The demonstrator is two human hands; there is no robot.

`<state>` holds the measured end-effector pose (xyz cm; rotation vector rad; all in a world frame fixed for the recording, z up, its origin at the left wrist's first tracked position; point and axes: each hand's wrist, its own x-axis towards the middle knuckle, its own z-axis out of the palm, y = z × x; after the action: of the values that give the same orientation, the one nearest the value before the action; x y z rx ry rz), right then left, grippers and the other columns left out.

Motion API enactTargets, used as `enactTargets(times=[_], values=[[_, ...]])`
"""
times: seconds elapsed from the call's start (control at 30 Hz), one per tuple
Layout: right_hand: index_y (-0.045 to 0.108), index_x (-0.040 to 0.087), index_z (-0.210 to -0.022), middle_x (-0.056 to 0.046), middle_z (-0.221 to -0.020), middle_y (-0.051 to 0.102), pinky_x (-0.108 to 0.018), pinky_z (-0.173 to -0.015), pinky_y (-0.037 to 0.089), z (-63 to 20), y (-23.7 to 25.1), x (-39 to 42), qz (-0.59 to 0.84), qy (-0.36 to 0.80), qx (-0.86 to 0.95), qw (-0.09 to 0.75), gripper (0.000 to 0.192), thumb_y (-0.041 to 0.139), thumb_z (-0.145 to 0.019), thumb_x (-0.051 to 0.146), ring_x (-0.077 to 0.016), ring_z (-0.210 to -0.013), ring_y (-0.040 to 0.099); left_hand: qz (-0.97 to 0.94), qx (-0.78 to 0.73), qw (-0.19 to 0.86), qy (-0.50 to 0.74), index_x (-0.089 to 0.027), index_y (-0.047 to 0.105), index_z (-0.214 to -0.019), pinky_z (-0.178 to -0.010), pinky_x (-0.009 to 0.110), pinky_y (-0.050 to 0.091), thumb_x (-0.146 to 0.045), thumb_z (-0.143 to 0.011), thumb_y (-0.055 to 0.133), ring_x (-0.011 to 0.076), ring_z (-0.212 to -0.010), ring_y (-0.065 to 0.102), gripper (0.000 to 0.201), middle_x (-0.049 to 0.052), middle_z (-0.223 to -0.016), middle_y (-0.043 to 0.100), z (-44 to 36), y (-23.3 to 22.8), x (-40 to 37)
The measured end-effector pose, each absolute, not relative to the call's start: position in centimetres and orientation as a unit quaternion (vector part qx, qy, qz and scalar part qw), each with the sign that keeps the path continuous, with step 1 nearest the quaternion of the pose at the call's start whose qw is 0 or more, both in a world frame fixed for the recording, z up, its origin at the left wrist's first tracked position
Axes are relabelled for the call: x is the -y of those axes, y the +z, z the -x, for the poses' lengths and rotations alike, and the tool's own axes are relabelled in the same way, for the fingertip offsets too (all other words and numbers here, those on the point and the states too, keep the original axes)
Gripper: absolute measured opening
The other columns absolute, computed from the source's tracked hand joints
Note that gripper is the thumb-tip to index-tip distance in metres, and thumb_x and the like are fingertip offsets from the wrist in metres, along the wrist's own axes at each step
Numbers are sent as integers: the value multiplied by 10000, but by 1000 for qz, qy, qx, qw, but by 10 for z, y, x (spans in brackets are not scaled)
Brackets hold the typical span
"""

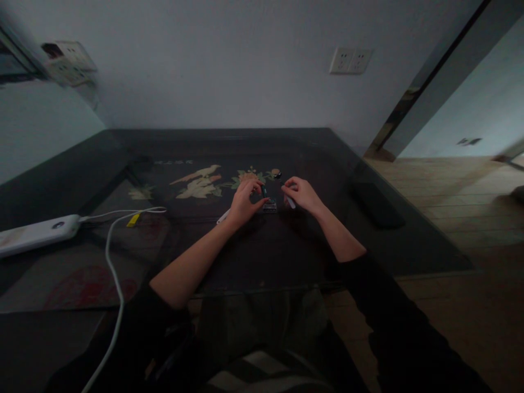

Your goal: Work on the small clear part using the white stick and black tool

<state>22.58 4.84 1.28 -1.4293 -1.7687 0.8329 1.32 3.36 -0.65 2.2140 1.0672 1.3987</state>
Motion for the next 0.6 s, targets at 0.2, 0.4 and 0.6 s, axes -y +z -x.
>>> enactTargets(times=[0.2,0.4,0.6], values=[[632,171,-1010,-13,-751,644,-286,-609,497,-218,24,-41,416,414,657,474,334,656,-799,428,-149,-637,641,-695,-378,271,548,-220,490,-790,-925,357,444,-255,-727,748,219,-1079,572,268,92,-1097,630,-12,13,-27],[612,207,-965,25,-728,603,-246,-498,403,-212,32,-32,379,395,666,507,300,685,-788,438,-89,-520,516,-609,-301,433,593,-209,468,-781,-974,353,437,-237,-715,735,194,-1110,592,276,58,-1040,646,-12,18,-30],[652,183,-916,17,-669,592,-248,-508,364,-208,29,-30,360,354,723,471,340,619,-842,513,-89,-521,457,-573,-229,509,600,-204,499,-780,-990,379,433,-211,-685,773,195,-1076,620,290,45,-1086,671,-12,13,-37]])
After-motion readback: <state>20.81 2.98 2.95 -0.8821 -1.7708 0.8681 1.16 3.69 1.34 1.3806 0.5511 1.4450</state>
